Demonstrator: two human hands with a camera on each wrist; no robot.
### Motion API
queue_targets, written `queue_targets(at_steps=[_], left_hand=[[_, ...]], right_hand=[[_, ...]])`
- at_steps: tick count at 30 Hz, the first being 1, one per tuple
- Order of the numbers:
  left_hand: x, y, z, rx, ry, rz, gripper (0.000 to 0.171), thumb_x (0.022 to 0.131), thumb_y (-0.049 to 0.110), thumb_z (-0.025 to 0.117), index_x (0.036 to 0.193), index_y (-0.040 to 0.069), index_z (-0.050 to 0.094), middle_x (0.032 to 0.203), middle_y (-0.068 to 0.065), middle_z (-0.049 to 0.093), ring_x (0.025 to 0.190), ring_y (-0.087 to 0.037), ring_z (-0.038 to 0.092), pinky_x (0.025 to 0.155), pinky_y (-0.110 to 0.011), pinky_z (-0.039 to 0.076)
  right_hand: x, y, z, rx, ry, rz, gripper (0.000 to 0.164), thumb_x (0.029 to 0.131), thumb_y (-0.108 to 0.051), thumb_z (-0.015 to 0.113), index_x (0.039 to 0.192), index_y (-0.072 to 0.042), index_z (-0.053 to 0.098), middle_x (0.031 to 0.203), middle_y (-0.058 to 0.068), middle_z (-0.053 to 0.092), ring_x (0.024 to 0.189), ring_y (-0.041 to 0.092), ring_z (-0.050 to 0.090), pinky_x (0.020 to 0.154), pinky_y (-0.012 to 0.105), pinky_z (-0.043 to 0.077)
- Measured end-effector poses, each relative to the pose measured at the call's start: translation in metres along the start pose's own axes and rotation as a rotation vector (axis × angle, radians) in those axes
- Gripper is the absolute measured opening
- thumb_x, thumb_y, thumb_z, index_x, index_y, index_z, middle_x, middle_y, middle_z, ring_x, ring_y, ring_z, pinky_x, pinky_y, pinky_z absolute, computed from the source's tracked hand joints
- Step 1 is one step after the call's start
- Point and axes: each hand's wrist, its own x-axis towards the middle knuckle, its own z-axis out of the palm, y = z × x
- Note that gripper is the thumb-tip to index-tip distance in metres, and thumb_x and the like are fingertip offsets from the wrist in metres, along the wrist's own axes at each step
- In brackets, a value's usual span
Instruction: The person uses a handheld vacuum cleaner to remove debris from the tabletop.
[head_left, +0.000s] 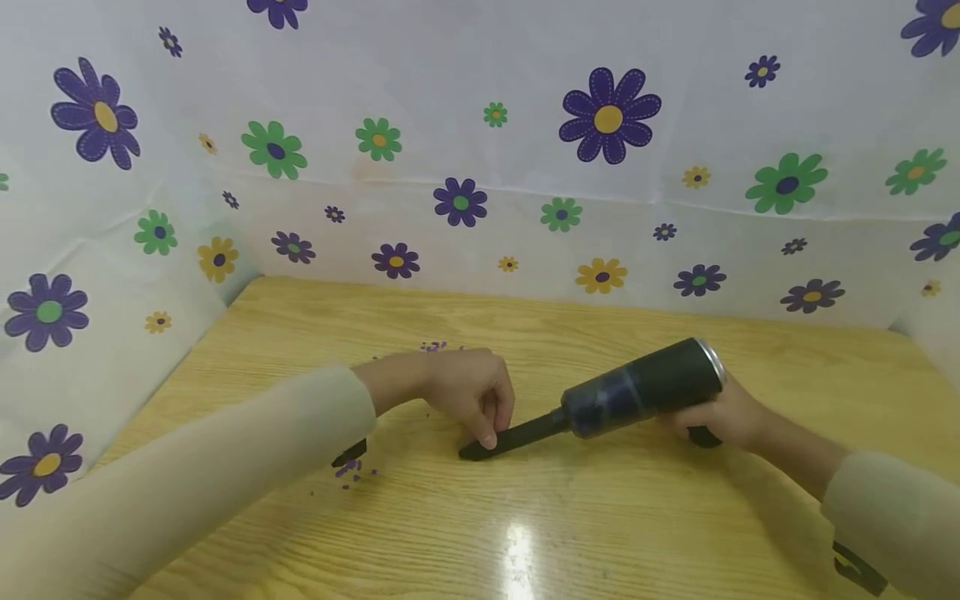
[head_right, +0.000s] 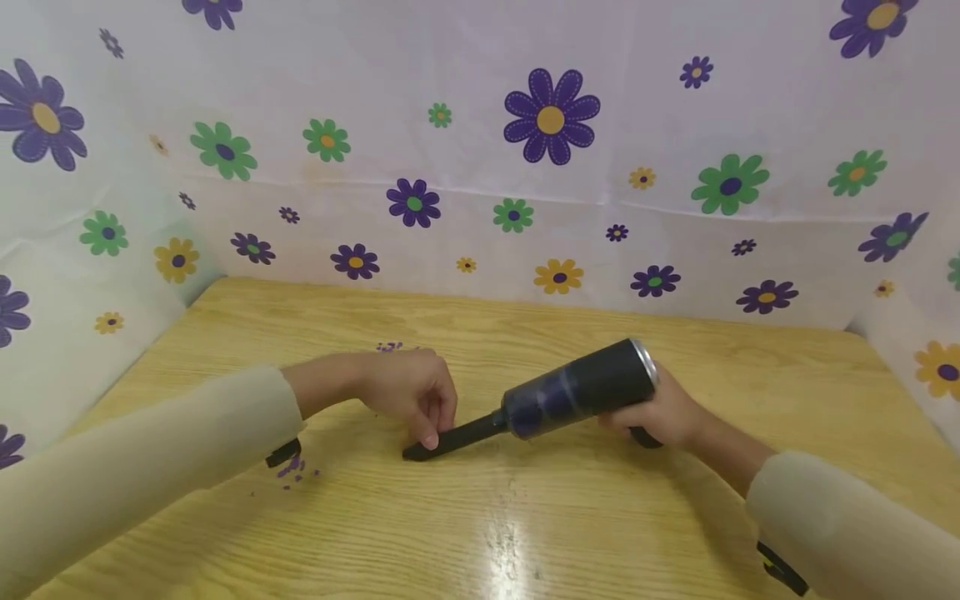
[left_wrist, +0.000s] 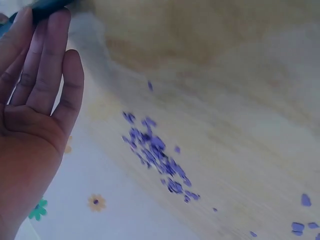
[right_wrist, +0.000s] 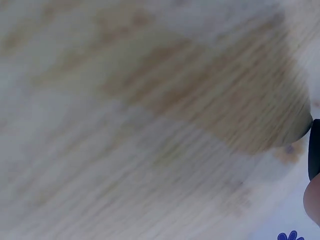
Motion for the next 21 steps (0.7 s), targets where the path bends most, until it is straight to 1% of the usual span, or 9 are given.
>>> queue_targets(at_steps=[2, 3, 5, 7, 9, 10, 14, 18, 21], left_hand=[[-0.001, 0.004, 0.004, 0.013, -0.013, 0.027, 0.007, 0.08, 0.008, 0.083, 0.083, 0.008, 0.076, 0.079, 0.004, 0.073, 0.072, -0.002, 0.067, 0.069, -0.019, 0.056], [0.0, 0.005, 0.005, 0.028, -0.009, 0.034, 0.007, 0.08, 0.008, 0.083, 0.083, 0.008, 0.076, 0.079, 0.004, 0.073, 0.072, -0.002, 0.067, 0.069, -0.018, 0.056], [0.002, 0.005, 0.003, 0.084, 0.025, 0.04, 0.006, 0.081, 0.008, 0.082, 0.083, 0.009, 0.076, 0.08, 0.003, 0.074, 0.073, -0.003, 0.068, 0.07, -0.019, 0.056], [0.007, 0.003, -0.003, 0.158, 0.092, 0.018, 0.005, 0.083, 0.009, 0.081, 0.086, 0.01, 0.077, 0.082, 0.003, 0.074, 0.075, -0.003, 0.068, 0.071, -0.019, 0.056], [0.018, -0.002, -0.01, 0.211, 0.167, -0.019, 0.005, 0.085, 0.011, 0.079, 0.089, 0.01, 0.078, 0.085, 0.002, 0.075, 0.077, -0.005, 0.068, 0.073, -0.019, 0.056], [0.023, -0.004, -0.013, 0.228, 0.197, -0.036, 0.006, 0.086, 0.012, 0.078, 0.092, 0.01, 0.078, 0.088, 0.0, 0.076, 0.079, -0.007, 0.069, 0.075, -0.02, 0.056], [0.045, -0.011, -0.026, 0.278, 0.279, -0.097, 0.013, 0.089, 0.015, 0.075, 0.101, 0.01, 0.078, 0.099, -0.002, 0.077, 0.089, -0.013, 0.07, 0.084, -0.025, 0.056], [0.056, -0.014, -0.037, 0.307, 0.361, -0.152, 0.017, 0.092, 0.015, 0.072, 0.107, 0.01, 0.078, 0.106, -0.003, 0.076, 0.098, -0.016, 0.07, 0.091, -0.03, 0.056], [0.057, -0.017, -0.043, 0.311, 0.383, -0.177, 0.018, 0.093, 0.015, 0.071, 0.11, 0.01, 0.077, 0.109, -0.004, 0.076, 0.103, -0.019, 0.069, 0.094, -0.032, 0.055]], right_hand=[[-0.002, -0.001, 0.0, 0.016, -0.048, -0.028, 0.024, 0.069, 0.024, 0.058, 0.073, 0.001, 0.056, 0.058, 0.005, 0.058, 0.05, 0.019, 0.051, 0.049, 0.033, 0.048], [-0.002, -0.001, 0.0, 0.025, -0.054, -0.023, 0.024, 0.071, 0.024, 0.058, 0.073, 0.0, 0.056, 0.058, 0.006, 0.058, 0.05, 0.02, 0.051, 0.049, 0.033, 0.048], [-0.002, -0.001, -0.001, 0.025, -0.043, -0.012, 0.023, 0.073, 0.023, 0.058, 0.074, 0.0, 0.056, 0.058, 0.007, 0.056, 0.049, 0.022, 0.05, 0.048, 0.034, 0.048], [-0.003, -0.001, -0.003, 0.018, 0.01, 0.026, 0.022, 0.076, 0.021, 0.059, 0.077, -0.001, 0.057, 0.059, 0.005, 0.056, 0.05, 0.024, 0.049, 0.048, 0.036, 0.047], [-0.005, -0.001, -0.007, -0.014, 0.098, 0.081, 0.02, 0.078, 0.019, 0.061, 0.079, -0.001, 0.058, 0.06, 0.001, 0.058, 0.05, 0.023, 0.05, 0.048, 0.035, 0.047], [-0.005, 0.0, -0.009, -0.03, 0.134, 0.092, 0.019, 0.078, 0.019, 0.061, 0.08, 0.001, 0.058, 0.061, 0.001, 0.058, 0.05, 0.023, 0.05, 0.048, 0.036, 0.047], [-0.006, 0.003, -0.018, -0.087, 0.247, 0.147, 0.016, 0.08, 0.016, 0.062, 0.08, 0.001, 0.059, 0.06, -0.001, 0.059, 0.049, 0.021, 0.052, 0.05, 0.034, 0.048], [0.003, 0.008, -0.026, -0.078, 0.297, 0.152, 0.017, 0.08, 0.016, 0.061, 0.08, 0.0, 0.058, 0.06, 0.002, 0.059, 0.049, 0.023, 0.051, 0.049, 0.034, 0.047], [0.012, 0.009, -0.029, -0.071, 0.299, 0.163, 0.016, 0.081, 0.016, 0.061, 0.081, 0.0, 0.058, 0.059, 0.006, 0.057, 0.049, 0.025, 0.051, 0.049, 0.035, 0.046]])
